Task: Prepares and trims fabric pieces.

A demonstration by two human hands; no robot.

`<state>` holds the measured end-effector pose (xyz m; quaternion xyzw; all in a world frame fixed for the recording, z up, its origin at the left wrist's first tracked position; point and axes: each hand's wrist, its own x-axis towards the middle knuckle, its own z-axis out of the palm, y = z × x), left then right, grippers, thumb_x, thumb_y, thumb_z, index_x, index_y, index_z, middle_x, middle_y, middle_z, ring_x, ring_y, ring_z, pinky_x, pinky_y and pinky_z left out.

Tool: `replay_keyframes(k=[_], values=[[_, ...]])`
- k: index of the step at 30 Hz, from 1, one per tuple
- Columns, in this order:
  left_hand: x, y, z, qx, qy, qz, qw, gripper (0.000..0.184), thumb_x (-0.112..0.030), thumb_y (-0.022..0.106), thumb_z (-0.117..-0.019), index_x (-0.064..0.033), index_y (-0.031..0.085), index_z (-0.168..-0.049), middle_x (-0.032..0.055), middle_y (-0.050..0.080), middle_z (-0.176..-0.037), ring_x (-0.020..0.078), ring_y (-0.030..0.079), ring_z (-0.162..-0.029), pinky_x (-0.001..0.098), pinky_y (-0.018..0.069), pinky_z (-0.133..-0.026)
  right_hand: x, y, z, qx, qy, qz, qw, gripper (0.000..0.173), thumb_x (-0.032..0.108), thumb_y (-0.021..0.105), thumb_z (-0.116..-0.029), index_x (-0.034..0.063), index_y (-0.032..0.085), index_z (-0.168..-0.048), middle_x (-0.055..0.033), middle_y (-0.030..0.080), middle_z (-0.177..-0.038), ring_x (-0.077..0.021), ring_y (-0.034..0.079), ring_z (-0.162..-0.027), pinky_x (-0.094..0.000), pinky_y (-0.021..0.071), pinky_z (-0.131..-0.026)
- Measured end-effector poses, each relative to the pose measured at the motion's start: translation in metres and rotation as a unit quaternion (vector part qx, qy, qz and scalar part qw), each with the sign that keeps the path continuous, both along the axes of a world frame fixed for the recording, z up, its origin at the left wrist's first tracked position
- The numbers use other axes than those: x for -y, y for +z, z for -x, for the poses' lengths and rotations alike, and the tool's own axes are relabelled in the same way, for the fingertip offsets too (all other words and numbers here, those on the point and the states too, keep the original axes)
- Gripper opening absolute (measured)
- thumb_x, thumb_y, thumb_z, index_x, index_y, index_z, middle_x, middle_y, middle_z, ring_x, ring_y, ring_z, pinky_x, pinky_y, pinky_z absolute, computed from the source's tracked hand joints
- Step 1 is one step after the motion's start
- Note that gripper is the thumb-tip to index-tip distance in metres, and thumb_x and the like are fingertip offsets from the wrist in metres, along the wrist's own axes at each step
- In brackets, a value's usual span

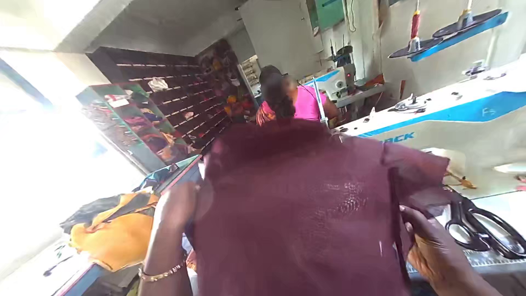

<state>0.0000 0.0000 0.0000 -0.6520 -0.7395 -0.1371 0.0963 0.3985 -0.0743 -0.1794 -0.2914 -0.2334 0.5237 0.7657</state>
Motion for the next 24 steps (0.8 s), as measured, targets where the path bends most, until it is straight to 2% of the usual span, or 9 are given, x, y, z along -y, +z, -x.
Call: replay_keyframes(k=[2, 4, 6, 8, 10, 15, 18, 21, 24], values=[[-0.010, -0.048, 0.013, 0.061, 0.014, 0.102, 0.993, 0.039, -0.021, 0.044, -0.1108, 0.0079, 0.063, -0.128, 0.0354, 0.062, -0.126, 0.0526, 0.057, -0.124, 0.0701, 0.0401, -0.106, -0.018, -0.023, -0.023, 0.198, -0.057, 0.075, 0.976, 0.012, -0.003, 0.057, -0.0962, 0.0067, 0.059, -0.103, 0.0013, 0.068, -0.083, -0.0052, 0.066, -0.069, -0.0238, 0.0588, -0.064], [-0.015, -0.094, 0.025, 0.123, 0.000, 0.184, 0.975, 0.038, -0.021, 0.045, -0.1107, 0.0088, 0.063, -0.127, 0.0335, 0.063, -0.125, 0.0480, 0.059, -0.123, 0.0647, 0.0411, -0.107, -0.029, -0.043, -0.049, 0.422, -0.083, 0.141, 0.892, 0.014, -0.002, 0.070, -0.0918, -0.0018, 0.061, -0.102, -0.0135, 0.065, -0.094, -0.0229, 0.066, -0.081, -0.0442, 0.0564, -0.073], [-0.021, -0.135, 0.038, 0.178, -0.016, 0.242, 0.954, 0.037, -0.021, 0.046, -0.1105, 0.0095, 0.065, -0.118, 0.0302, 0.065, -0.114, 0.0403, 0.063, -0.109, 0.0593, 0.0458, -0.099, -0.031, -0.049, -0.060, 0.560, -0.112, 0.175, 0.802, 0.019, 0.001, 0.071, -0.0926, -0.0039, 0.063, -0.109, -0.0225, 0.068, -0.102, -0.0373, 0.068, -0.088, -0.0599, 0.0541, -0.078], [-0.020, -0.160, 0.042, 0.226, -0.005, 0.272, 0.935, 0.036, -0.024, 0.043, -0.1118, 0.0059, 0.063, -0.114, 0.0207, 0.062, -0.097, 0.0264, 0.059, -0.082, 0.0469, 0.0503, -0.078, -0.033, -0.053, -0.062, 0.613, -0.123, 0.181, 0.759, 0.025, 0.006, 0.072, -0.0942, -0.0030, 0.063, -0.115, -0.0225, 0.068, -0.107, -0.0385, 0.069, -0.094, -0.0612, 0.0550, -0.082], [-0.008, -0.166, 0.039, 0.306, -0.002, 0.261, 0.916, 0.037, -0.029, 0.042, -0.1122, 0.0015, 0.063, -0.115, 0.0120, 0.060, -0.088, 0.0164, 0.057, -0.068, 0.0356, 0.0505, -0.063, -0.034, -0.053, -0.060, 0.621, -0.116, 0.185, 0.753, 0.030, 0.008, 0.072, -0.0952, -0.0034, 0.061, -0.121, -0.0230, 0.068, -0.111, -0.0386, 0.068, -0.099, -0.0610, 0.0539, -0.087], [0.027, -0.175, 0.041, 0.389, -0.078, 0.240, 0.886, 0.031, -0.018, 0.065, -0.1000, 0.0008, 0.064, -0.125, 0.0108, 0.073, -0.102, 0.0148, 0.070, -0.086, 0.0370, 0.0576, -0.079, -0.025, -0.050, -0.050, 0.629, -0.140, 0.165, 0.747, 0.041, 0.005, 0.073, -0.0931, -0.0021, 0.059, -0.131, -0.0232, 0.071, -0.106, -0.0391, 0.071, -0.098, -0.0616, 0.0539, -0.087], [0.041, -0.181, 0.044, 0.370, -0.074, 0.164, 0.912, 0.028, -0.018, 0.064, -0.1000, 0.0019, 0.066, -0.120, 0.0138, 0.073, -0.103, 0.0200, 0.070, -0.093, 0.0460, 0.0558, -0.088, -0.020, -0.050, -0.044, 0.658, -0.209, 0.062, 0.721, 0.022, 0.005, 0.069, -0.0921, -0.0039, 0.061, -0.110, -0.0167, 0.070, -0.086, -0.0305, 0.071, -0.078, -0.0520, 0.0587, -0.071], [0.052, -0.180, 0.048, 0.340, -0.054, 0.126, 0.930, 0.028, -0.023, 0.062, -0.1002, 0.0024, 0.070, -0.110, 0.0161, 0.072, -0.101, 0.0251, 0.069, -0.094, 0.0534, 0.0537, -0.089, -0.022, -0.040, -0.045, 0.645, -0.241, 0.009, 0.725, 0.004, -0.002, 0.059, -0.0840, -0.0016, 0.061, -0.087, -0.0104, 0.063, -0.079, -0.0212, 0.062, -0.070, -0.0413, 0.0518, -0.062], [0.049, -0.185, 0.056, 0.306, -0.022, 0.129, 0.943, 0.031, -0.026, 0.062, -0.1023, 0.0042, 0.070, -0.102, 0.0203, 0.069, -0.094, 0.0319, 0.066, -0.090, 0.0604, 0.0495, -0.086, -0.036, -0.035, -0.050, 0.622, -0.196, 0.022, 0.758, 0.007, -0.006, 0.059, -0.0886, -0.0014, 0.064, -0.091, -0.0097, 0.065, -0.086, -0.0179, 0.061, -0.072, -0.0391, 0.0521, -0.064]])
